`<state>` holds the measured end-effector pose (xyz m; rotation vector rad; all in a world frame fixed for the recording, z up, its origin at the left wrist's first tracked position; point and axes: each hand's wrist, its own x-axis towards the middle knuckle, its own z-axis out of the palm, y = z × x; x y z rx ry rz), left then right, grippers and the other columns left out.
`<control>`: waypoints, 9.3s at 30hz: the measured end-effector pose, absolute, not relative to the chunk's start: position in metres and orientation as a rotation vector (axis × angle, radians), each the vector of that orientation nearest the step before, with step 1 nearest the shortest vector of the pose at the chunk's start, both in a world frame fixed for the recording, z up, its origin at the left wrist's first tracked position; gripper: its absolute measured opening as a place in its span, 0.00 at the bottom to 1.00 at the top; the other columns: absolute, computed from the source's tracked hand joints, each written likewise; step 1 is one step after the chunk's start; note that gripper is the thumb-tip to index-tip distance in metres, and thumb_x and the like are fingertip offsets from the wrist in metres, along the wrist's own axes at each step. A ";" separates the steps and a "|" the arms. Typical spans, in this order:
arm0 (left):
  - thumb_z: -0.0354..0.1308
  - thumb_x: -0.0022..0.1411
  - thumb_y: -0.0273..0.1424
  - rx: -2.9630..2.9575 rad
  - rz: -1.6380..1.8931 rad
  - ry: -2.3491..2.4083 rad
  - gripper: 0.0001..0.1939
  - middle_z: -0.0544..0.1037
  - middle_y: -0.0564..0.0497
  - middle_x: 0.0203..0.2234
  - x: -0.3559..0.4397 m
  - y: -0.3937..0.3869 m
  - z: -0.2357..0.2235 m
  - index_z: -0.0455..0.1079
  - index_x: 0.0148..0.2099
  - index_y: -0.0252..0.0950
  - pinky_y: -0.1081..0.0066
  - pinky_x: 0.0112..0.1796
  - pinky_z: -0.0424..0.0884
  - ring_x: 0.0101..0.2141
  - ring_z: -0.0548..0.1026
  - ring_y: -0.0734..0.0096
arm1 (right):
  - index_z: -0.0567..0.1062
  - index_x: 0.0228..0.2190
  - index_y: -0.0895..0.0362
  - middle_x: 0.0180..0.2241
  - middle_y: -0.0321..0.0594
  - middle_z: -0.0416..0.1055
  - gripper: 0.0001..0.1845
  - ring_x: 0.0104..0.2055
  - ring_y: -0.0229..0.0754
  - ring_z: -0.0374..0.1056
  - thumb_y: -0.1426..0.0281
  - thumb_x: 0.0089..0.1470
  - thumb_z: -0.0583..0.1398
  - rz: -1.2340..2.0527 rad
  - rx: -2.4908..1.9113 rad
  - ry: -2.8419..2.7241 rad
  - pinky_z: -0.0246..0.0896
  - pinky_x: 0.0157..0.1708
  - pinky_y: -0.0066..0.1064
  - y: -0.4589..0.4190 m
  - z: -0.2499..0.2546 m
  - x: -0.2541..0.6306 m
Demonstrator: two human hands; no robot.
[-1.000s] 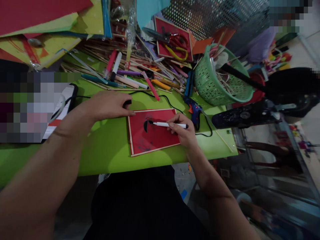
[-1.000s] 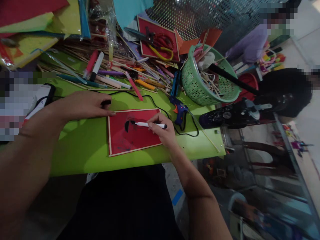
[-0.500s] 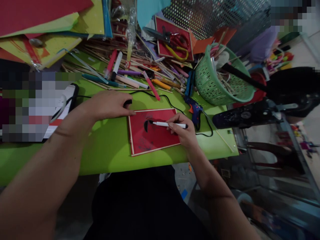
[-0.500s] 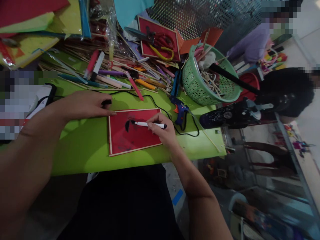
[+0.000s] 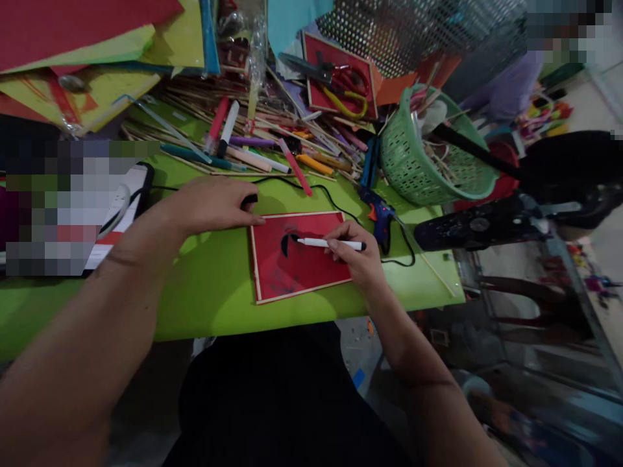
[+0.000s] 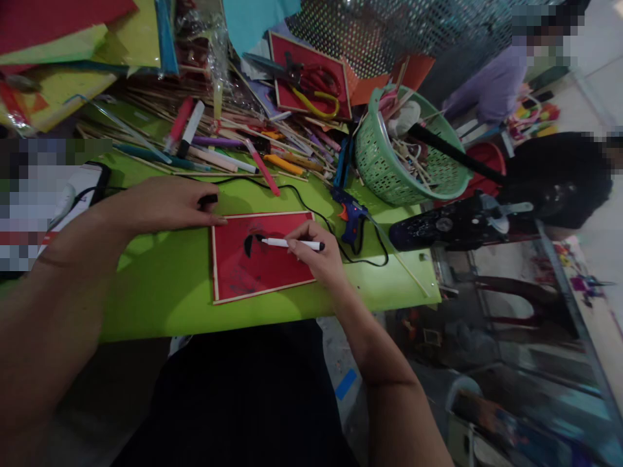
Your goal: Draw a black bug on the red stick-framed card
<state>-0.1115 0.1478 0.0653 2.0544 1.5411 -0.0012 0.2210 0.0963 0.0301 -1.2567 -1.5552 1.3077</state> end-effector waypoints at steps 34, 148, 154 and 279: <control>0.66 0.63 0.53 2.056 -0.042 1.578 0.19 0.75 0.52 0.24 -0.111 0.150 0.063 0.72 0.36 0.44 0.61 0.32 0.57 0.28 0.72 0.61 | 0.84 0.31 0.51 0.25 0.34 0.79 0.12 0.23 0.37 0.65 0.58 0.55 0.75 1.325 -1.239 -1.488 0.60 0.25 0.31 0.098 0.033 0.218; 0.61 0.61 0.58 2.138 -0.004 1.497 0.22 0.77 0.50 0.24 -0.120 0.154 0.051 0.75 0.37 0.44 0.60 0.33 0.57 0.30 0.76 0.59 | 0.83 0.26 0.52 0.21 0.32 0.77 0.07 0.20 0.36 0.63 0.64 0.47 0.74 1.365 -1.211 -1.404 0.55 0.23 0.30 0.098 0.039 0.216; 0.62 0.61 0.59 2.125 0.005 1.517 0.23 0.77 0.51 0.24 -0.120 0.154 0.050 0.74 0.36 0.44 0.59 0.33 0.57 0.32 0.76 0.59 | 0.81 0.26 0.51 0.21 0.32 0.75 0.09 0.19 0.36 0.60 0.61 0.47 0.73 1.350 -1.267 -1.421 0.56 0.22 0.31 0.098 0.043 0.213; 0.65 0.63 0.55 2.106 -0.025 1.527 0.19 0.79 0.50 0.25 -0.117 0.155 0.053 0.73 0.36 0.45 0.59 0.31 0.59 0.29 0.75 0.58 | 0.82 0.27 0.51 0.22 0.32 0.77 0.09 0.21 0.36 0.62 0.62 0.47 0.74 1.360 -1.257 -1.424 0.56 0.23 0.30 0.096 0.042 0.215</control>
